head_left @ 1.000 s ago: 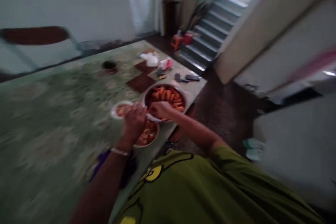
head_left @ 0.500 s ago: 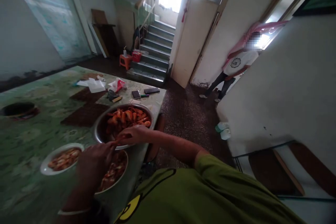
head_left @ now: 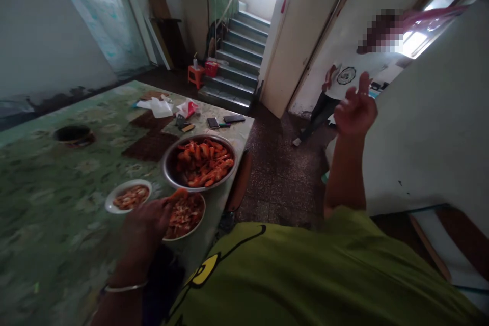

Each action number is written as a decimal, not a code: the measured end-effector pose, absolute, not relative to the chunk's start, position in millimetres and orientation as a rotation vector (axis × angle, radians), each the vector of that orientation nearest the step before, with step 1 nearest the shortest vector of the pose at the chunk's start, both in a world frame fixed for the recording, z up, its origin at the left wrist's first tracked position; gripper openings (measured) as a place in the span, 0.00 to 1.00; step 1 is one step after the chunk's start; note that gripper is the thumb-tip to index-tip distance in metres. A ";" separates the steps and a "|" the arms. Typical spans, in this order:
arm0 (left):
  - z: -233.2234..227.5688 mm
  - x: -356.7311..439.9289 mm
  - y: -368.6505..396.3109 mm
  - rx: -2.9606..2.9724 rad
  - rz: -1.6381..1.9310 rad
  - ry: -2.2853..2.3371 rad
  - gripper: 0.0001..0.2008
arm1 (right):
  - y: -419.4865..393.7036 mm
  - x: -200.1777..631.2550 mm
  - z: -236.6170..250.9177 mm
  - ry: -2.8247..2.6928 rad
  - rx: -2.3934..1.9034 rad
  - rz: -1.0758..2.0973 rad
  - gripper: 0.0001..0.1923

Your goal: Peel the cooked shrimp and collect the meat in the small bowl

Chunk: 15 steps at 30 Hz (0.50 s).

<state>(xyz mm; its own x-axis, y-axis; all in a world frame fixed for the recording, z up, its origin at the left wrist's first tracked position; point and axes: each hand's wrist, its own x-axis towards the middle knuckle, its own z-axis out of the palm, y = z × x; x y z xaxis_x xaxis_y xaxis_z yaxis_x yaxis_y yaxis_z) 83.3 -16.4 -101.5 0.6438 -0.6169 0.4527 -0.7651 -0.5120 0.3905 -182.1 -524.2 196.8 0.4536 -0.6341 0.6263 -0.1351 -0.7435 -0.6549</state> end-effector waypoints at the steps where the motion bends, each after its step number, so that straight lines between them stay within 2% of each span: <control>1: -102.5 82.9 -17.2 2.310 0.335 -1.077 0.15 | -503.2 -184.6 182.9 0.700 -2.286 -1.136 0.35; 3: -104.3 82.9 -19.3 2.339 0.319 -1.080 0.17 | -464.2 -182.8 156.0 0.572 -2.355 -0.864 0.21; 4: -105.4 83.2 -20.5 2.354 0.308 -1.081 0.18 | -448.6 -178.8 145.1 0.433 -2.314 -0.726 0.21; 6: -108.2 83.6 -22.9 2.372 0.286 -1.083 0.19 | -427.3 -167.5 130.2 0.153 -2.108 -0.497 0.32; 8: -110.8 82.2 -25.0 2.367 0.253 -1.075 0.20 | -417.3 -158.2 124.0 0.007 -1.838 -0.350 0.36; 11: -112.3 75.6 -26.7 2.366 0.181 -1.019 0.18 | -417.3 -159.8 123.4 0.081 -1.563 -0.332 0.31; 15: -118.4 67.0 -27.1 2.370 0.075 -0.914 0.14 | -434.2 -184.8 117.1 0.359 -1.487 -0.504 0.15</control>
<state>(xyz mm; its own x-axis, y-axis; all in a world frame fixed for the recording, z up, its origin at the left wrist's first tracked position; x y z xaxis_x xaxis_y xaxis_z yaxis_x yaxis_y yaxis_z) 67.0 -27.1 -118.4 0.7623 -0.5955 0.2534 -0.6288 -0.5890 0.5076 -184.8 -434.2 117.1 0.8467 -0.5264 0.0779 0.0990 0.0120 -0.9950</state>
